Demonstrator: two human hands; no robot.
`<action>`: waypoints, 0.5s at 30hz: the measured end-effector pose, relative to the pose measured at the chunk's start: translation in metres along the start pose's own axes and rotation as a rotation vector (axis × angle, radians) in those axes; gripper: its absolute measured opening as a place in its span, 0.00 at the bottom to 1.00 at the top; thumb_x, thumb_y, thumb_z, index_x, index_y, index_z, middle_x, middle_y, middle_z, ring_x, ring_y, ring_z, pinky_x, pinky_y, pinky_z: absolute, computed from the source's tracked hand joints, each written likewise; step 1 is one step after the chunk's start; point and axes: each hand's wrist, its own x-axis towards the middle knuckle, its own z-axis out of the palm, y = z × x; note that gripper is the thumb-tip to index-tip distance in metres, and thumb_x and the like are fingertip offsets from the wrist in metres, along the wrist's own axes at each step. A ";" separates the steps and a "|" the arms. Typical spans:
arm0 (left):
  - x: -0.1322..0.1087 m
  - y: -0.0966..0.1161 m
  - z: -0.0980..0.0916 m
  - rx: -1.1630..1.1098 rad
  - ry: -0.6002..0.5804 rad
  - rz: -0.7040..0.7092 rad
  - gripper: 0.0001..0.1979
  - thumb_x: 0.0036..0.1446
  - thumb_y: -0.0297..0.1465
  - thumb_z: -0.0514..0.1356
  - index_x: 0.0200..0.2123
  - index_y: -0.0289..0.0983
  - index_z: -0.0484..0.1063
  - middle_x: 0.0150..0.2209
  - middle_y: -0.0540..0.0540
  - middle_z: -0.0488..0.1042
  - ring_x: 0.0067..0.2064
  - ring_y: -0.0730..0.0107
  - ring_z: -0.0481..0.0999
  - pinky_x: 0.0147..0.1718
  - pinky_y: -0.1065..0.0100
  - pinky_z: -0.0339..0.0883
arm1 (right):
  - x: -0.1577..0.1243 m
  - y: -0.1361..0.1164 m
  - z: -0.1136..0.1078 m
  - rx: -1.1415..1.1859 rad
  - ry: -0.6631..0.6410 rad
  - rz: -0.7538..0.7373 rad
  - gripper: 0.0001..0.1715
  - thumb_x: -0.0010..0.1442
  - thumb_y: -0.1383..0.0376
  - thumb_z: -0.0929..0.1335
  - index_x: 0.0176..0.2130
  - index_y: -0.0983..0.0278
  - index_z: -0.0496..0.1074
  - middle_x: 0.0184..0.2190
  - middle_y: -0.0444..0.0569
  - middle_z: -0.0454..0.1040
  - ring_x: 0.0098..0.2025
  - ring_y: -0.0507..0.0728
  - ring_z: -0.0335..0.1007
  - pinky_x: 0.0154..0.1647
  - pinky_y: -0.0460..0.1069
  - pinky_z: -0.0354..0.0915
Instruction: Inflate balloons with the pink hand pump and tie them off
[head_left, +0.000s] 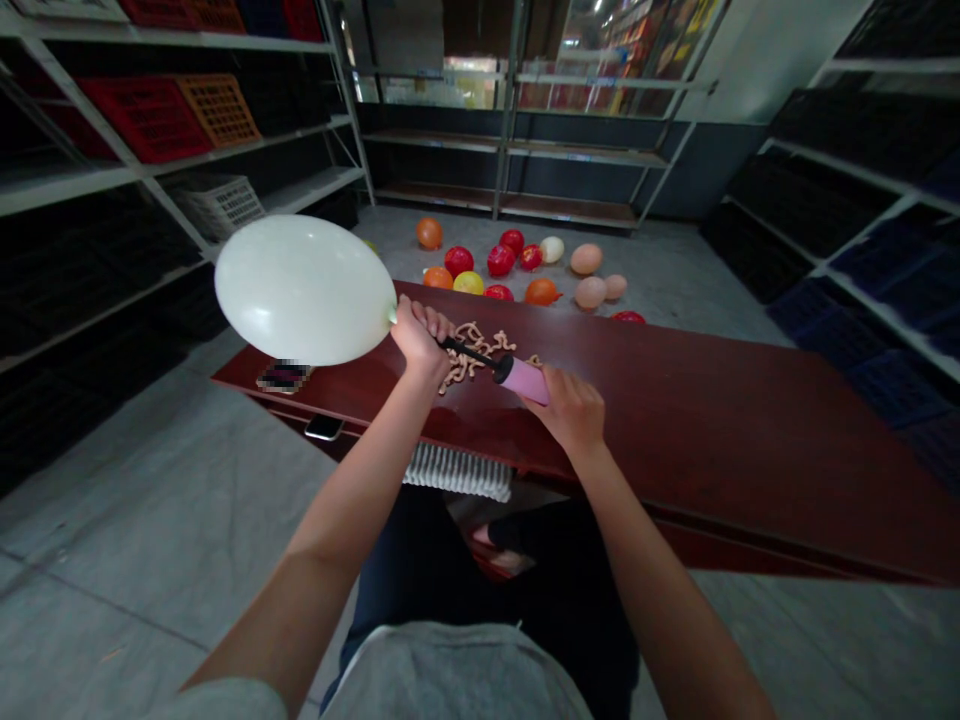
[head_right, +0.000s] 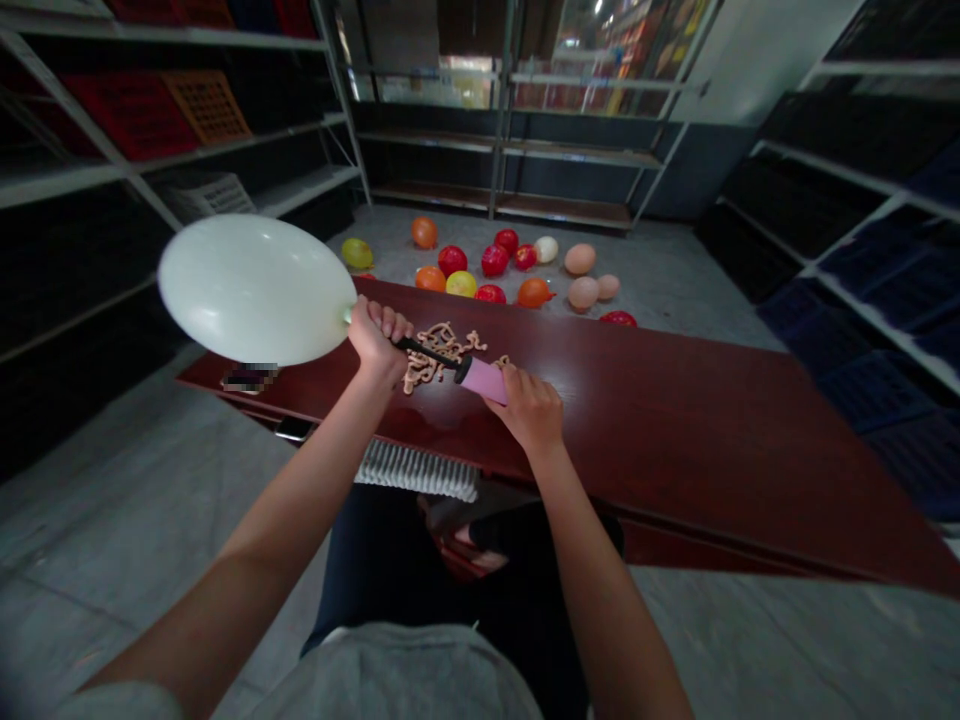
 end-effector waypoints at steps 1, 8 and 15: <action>0.004 0.008 -0.002 -0.007 -0.003 0.002 0.25 0.69 0.32 0.47 0.18 0.39 0.45 0.12 0.56 0.46 0.12 0.78 0.48 0.14 0.70 0.46 | 0.000 0.000 -0.001 -0.003 0.000 -0.007 0.25 0.64 0.49 0.64 0.49 0.66 0.71 0.33 0.51 0.76 0.34 0.57 0.68 0.35 0.50 0.53; 0.025 0.056 -0.007 0.039 -0.021 0.035 0.26 0.68 0.37 0.51 0.18 0.39 0.46 0.12 0.57 0.45 0.12 0.79 0.46 0.14 0.72 0.47 | 0.002 -0.003 -0.001 0.009 0.013 -0.046 0.24 0.62 0.51 0.67 0.49 0.65 0.71 0.34 0.51 0.77 0.34 0.57 0.70 0.35 0.50 0.55; 0.014 0.041 0.026 0.075 -0.064 0.145 0.27 0.68 0.41 0.52 0.18 0.39 0.47 0.13 0.56 0.44 0.13 0.79 0.45 0.14 0.72 0.46 | 0.000 0.002 0.004 0.004 0.096 0.075 0.24 0.62 0.48 0.66 0.45 0.65 0.71 0.32 0.50 0.77 0.32 0.57 0.70 0.33 0.50 0.56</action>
